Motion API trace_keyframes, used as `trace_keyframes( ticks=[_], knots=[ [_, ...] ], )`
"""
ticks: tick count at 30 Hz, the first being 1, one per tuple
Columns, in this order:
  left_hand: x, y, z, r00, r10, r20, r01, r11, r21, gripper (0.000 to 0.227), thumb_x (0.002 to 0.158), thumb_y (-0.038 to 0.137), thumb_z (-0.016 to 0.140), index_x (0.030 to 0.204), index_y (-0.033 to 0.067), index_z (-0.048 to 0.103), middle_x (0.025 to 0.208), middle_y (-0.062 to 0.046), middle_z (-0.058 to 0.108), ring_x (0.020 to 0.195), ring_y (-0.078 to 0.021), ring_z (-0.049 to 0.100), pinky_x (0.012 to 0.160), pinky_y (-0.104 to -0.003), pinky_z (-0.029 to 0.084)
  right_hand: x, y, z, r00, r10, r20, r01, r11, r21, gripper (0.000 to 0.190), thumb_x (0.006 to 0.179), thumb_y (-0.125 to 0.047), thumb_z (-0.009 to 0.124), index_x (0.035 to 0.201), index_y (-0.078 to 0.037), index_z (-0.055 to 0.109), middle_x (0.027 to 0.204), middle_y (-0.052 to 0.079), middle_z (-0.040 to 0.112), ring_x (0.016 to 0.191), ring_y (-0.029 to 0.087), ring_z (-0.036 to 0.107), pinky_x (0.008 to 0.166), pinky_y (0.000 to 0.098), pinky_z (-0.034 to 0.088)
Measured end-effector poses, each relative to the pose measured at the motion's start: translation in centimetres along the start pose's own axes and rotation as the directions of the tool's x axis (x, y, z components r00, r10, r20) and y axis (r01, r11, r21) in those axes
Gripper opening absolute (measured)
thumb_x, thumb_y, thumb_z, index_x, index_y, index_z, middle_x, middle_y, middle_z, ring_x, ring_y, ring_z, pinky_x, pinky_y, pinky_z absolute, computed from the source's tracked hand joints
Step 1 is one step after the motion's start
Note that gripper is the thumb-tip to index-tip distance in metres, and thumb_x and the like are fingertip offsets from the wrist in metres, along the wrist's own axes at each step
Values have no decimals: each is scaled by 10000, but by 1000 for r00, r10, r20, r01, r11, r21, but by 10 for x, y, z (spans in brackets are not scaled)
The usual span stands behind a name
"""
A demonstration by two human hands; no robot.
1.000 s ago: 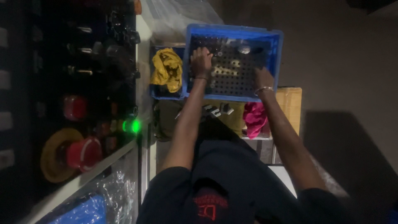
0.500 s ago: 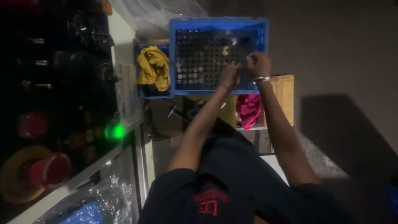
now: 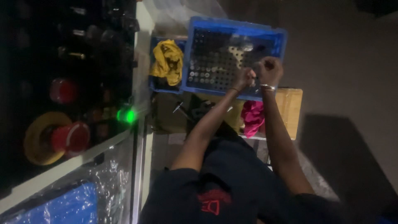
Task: The person handles small metal parts and tools in a workshop, placing items into a blue crate and adjusting components on a machine. They wipe parts with a yellow cloth and continue to organize and assemble the components.
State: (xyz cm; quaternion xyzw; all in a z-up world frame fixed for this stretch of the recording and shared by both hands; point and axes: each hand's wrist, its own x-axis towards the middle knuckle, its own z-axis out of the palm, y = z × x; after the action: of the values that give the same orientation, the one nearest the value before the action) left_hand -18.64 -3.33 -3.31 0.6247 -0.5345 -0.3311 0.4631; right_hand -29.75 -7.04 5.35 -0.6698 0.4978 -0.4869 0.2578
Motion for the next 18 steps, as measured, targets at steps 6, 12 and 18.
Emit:
trace_keyframes(
  ticks=[6,12,18],
  knots=[
    [0,-45,-114,922,-347,-171,76,597,-799,296,867,88,743,1161,63,709,1026,8,750,877,-134,745,741,-318,667,11,-51,60,988,-38,152,24,996,91,155,882,-16,841,971,-16,715,893,82,717,818,140,664,746,286,574],
    [-2,-68,-192,842,-469,-265,32,534,-845,268,1024,170,708,1174,-45,763,1020,-86,777,848,-168,705,745,-300,601,7,-86,147,941,19,339,-31,999,29,151,872,-63,800,1000,-75,722,938,73,781,807,170,764,717,313,653],
    [-15,-33,-225,896,-410,-170,-107,171,-979,238,990,77,691,1208,-18,709,1154,-123,757,1039,-221,729,897,-351,612,-9,-79,198,856,-259,447,392,889,-236,210,869,-106,798,1007,-32,658,986,212,680,825,401,651,662,500,523]
  ],
)
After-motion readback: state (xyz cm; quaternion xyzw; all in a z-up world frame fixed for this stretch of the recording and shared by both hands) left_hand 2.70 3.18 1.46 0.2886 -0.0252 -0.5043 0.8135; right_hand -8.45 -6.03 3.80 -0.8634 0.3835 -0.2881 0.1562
